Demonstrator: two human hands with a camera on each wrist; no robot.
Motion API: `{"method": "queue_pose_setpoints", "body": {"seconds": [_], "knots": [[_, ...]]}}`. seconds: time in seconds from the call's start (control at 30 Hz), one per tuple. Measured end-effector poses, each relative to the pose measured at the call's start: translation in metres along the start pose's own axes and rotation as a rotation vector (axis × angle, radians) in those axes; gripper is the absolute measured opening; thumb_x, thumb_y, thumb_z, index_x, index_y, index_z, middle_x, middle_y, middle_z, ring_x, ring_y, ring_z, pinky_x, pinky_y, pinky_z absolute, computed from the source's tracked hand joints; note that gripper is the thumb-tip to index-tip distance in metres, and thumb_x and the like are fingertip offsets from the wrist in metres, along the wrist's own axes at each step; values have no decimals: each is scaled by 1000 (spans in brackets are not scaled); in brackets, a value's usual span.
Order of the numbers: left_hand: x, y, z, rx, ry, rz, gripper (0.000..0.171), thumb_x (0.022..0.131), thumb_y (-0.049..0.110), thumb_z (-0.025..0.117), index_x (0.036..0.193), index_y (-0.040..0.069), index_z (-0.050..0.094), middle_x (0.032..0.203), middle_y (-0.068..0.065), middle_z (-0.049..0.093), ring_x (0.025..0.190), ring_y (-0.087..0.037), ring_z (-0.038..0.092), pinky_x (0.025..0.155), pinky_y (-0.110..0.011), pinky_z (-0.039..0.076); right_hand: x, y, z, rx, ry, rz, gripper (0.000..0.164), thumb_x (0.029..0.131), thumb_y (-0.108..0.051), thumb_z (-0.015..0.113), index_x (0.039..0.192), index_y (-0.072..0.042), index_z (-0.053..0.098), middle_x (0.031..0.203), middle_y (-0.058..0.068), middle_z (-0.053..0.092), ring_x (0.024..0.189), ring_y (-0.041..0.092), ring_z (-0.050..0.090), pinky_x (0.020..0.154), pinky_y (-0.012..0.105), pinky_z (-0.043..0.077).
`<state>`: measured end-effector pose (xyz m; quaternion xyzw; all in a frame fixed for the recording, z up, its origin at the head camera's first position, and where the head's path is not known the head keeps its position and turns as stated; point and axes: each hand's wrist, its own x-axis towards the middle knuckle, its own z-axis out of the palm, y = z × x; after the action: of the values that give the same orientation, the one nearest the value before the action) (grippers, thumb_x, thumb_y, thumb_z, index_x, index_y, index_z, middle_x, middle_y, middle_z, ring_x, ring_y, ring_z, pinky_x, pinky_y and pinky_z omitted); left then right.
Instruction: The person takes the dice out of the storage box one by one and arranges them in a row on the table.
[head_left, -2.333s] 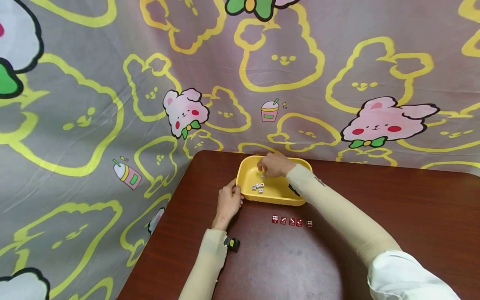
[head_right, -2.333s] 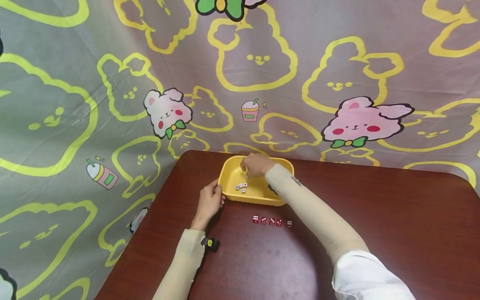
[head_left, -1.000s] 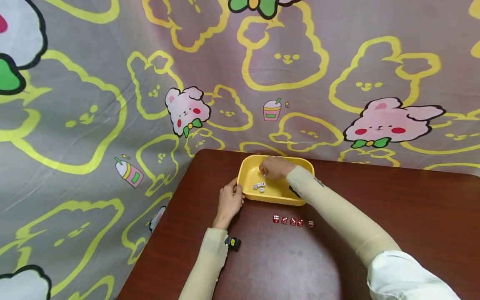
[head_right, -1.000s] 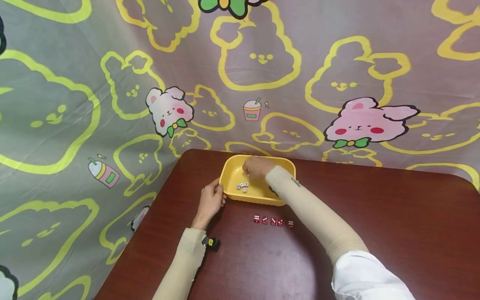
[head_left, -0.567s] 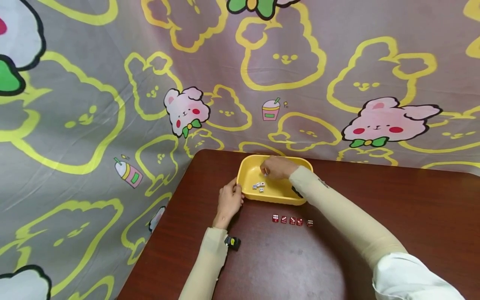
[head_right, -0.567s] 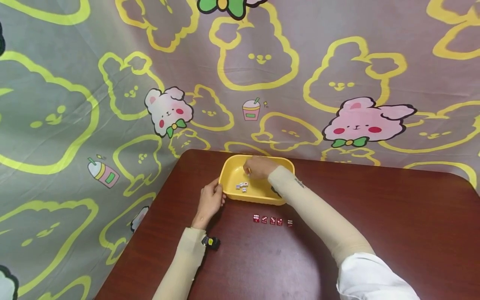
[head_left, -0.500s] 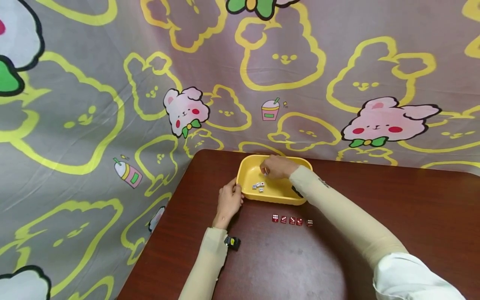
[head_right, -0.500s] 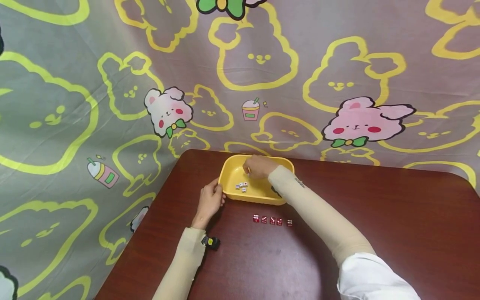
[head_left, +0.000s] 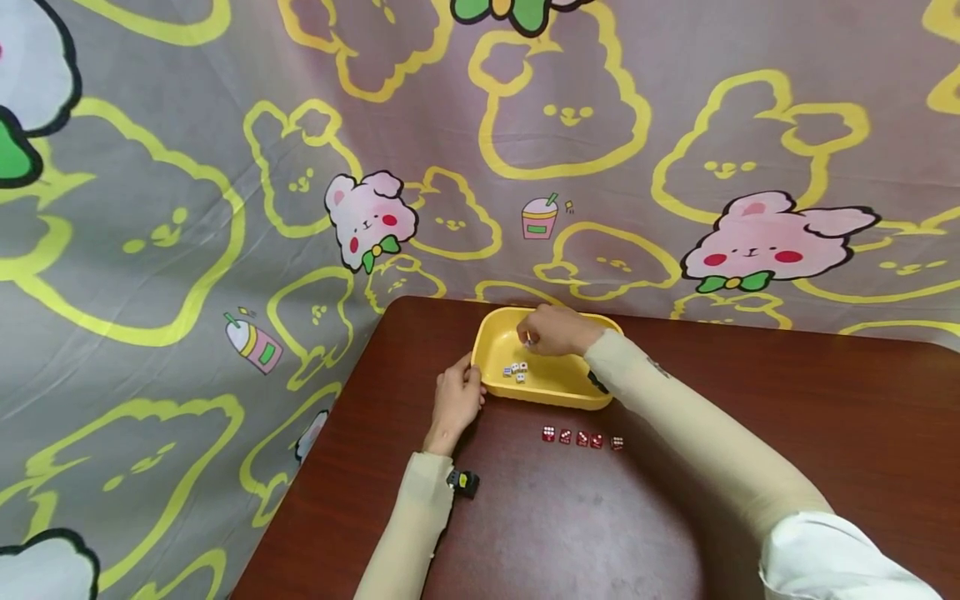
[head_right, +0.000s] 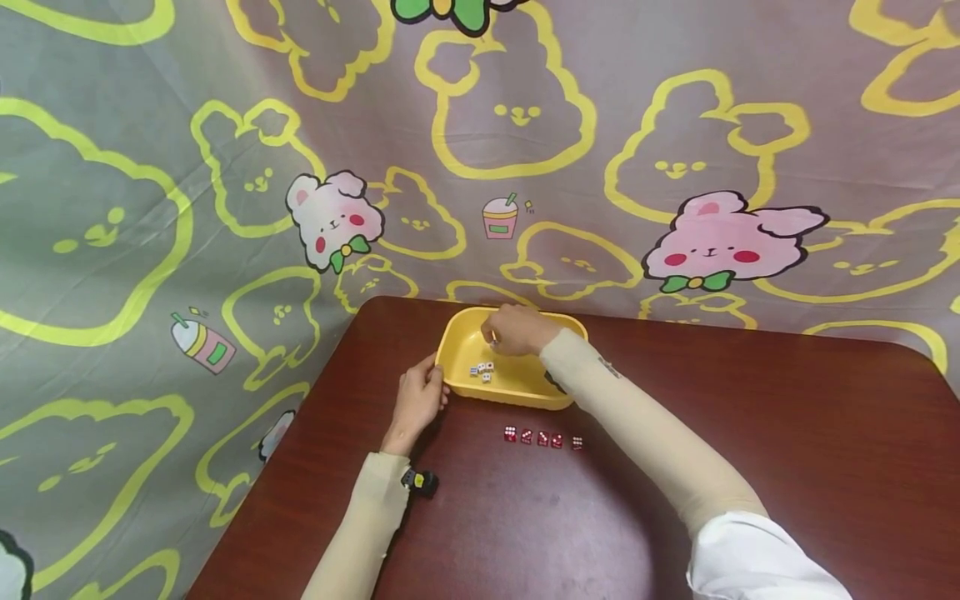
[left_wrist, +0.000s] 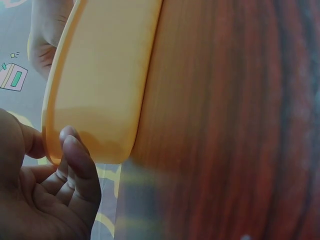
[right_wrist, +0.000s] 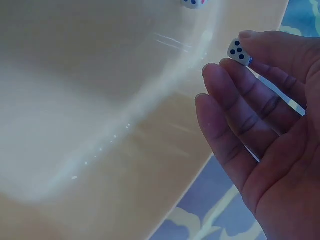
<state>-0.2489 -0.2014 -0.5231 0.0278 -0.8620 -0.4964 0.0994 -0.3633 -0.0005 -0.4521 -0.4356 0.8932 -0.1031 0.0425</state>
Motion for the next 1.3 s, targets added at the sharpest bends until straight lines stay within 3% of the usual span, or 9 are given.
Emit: {"method": "queue_pose_setpoints", "body": {"seconds": [0.4,0.97,1.3], "knots": [[-1,1,1,0,0,-5,40,101,19,43,139,10,53,66,-6,65,48,-13,59,44,-29,52,-6,-12,-12,-25,30,-44,7,82,-12,68,87,-15,72,77,-4,68,70,11,60,64,30,50],[-1,1,1,20,17,11,40,100,18,44,137,9,55,66,-9,67,46,-12,58,42,-28,51,-19,-37,-25,4,-15,-44,11,86,-14,67,95,-17,73,84,-5,70,75,10,62,68,30,53],[-1,1,0,10,10,-1,40,100,18,44,137,10,55,70,-13,69,47,-12,59,43,-28,51,-30,-46,-24,-39,17,-104,7,84,-15,70,91,-15,73,78,-7,68,72,8,61,68,28,52]]}}
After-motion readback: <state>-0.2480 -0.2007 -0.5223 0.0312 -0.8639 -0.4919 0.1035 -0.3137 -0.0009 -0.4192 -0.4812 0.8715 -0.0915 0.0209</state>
